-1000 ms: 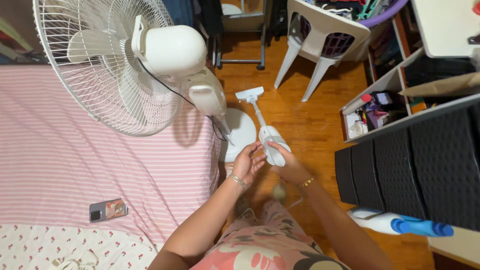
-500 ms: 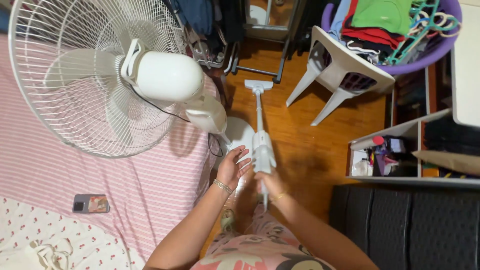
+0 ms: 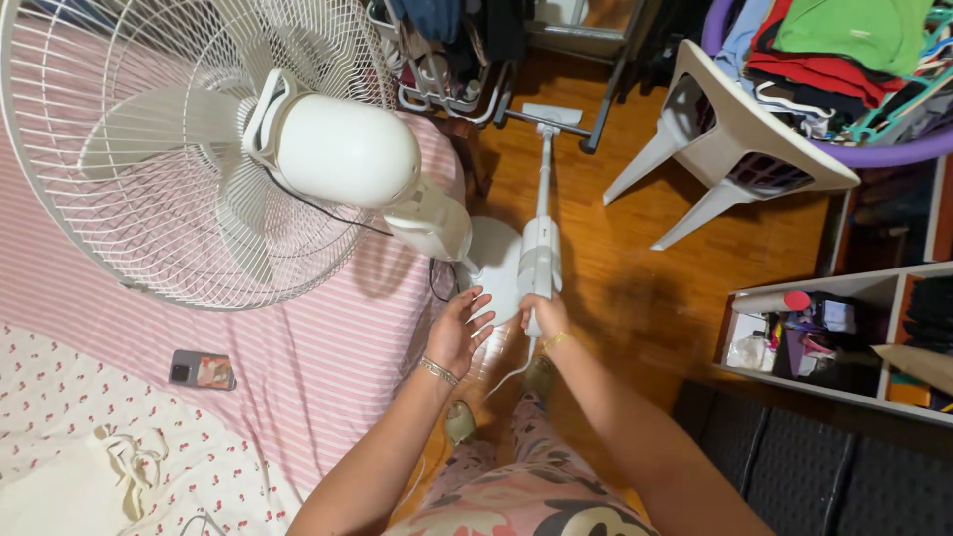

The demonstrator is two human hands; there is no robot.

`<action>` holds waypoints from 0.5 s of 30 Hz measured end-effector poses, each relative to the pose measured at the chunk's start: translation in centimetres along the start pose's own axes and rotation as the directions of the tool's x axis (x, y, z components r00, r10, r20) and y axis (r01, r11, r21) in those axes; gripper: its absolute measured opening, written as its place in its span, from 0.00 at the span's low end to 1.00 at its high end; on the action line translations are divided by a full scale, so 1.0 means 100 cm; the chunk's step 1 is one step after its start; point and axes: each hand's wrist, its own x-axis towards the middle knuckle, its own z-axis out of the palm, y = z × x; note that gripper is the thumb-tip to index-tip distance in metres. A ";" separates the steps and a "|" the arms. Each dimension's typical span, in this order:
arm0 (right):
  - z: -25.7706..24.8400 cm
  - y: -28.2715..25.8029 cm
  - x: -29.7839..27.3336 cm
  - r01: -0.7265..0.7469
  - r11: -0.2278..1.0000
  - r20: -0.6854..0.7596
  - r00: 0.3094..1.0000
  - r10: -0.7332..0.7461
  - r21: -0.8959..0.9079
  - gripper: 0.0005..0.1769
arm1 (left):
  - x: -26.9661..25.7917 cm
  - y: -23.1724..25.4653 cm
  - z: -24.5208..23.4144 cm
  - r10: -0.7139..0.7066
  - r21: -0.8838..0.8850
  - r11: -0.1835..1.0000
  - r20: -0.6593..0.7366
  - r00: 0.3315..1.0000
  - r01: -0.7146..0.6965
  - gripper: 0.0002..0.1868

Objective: Assemble a white handheld vacuum cleaner by connecting the tube and floor attachment.

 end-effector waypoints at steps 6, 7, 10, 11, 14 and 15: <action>0.007 0.013 -0.007 0.043 0.995 0.004 0.999 -0.043 -0.088 0.17 | -0.006 0.004 -0.002 0.009 0.008 1.000 0.047 0.999 -0.009 0.23; 0.014 0.003 -0.023 0.044 0.996 0.003 0.999 -0.044 -0.082 0.17 | -0.009 0.005 -0.005 0.009 0.014 1.000 0.048 0.999 -0.009 0.23; 0.029 -0.029 -0.069 0.006 0.999 -0.014 1.000 -0.007 -0.054 0.19 | -0.015 0.004 -0.009 -0.016 0.029 0.999 0.063 0.998 0.015 0.23; 0.032 -0.040 -0.085 -0.005 0.998 0.025 1.000 0.007 -0.064 0.18 | -0.017 0.003 -0.012 -0.025 0.028 0.999 0.075 0.997 0.023 0.23; 0.030 -0.061 -0.092 -0.019 0.983 0.090 0.995 0.036 -0.181 0.13 | -0.019 0.003 -0.020 -0.033 0.036 0.999 0.087 0.996 0.030 0.23; 0.027 -0.064 -0.089 -0.026 0.958 0.112 0.992 0.060 -0.285 0.11 | -0.020 0.003 -0.023 -0.038 0.045 0.998 0.082 0.996 0.034 0.24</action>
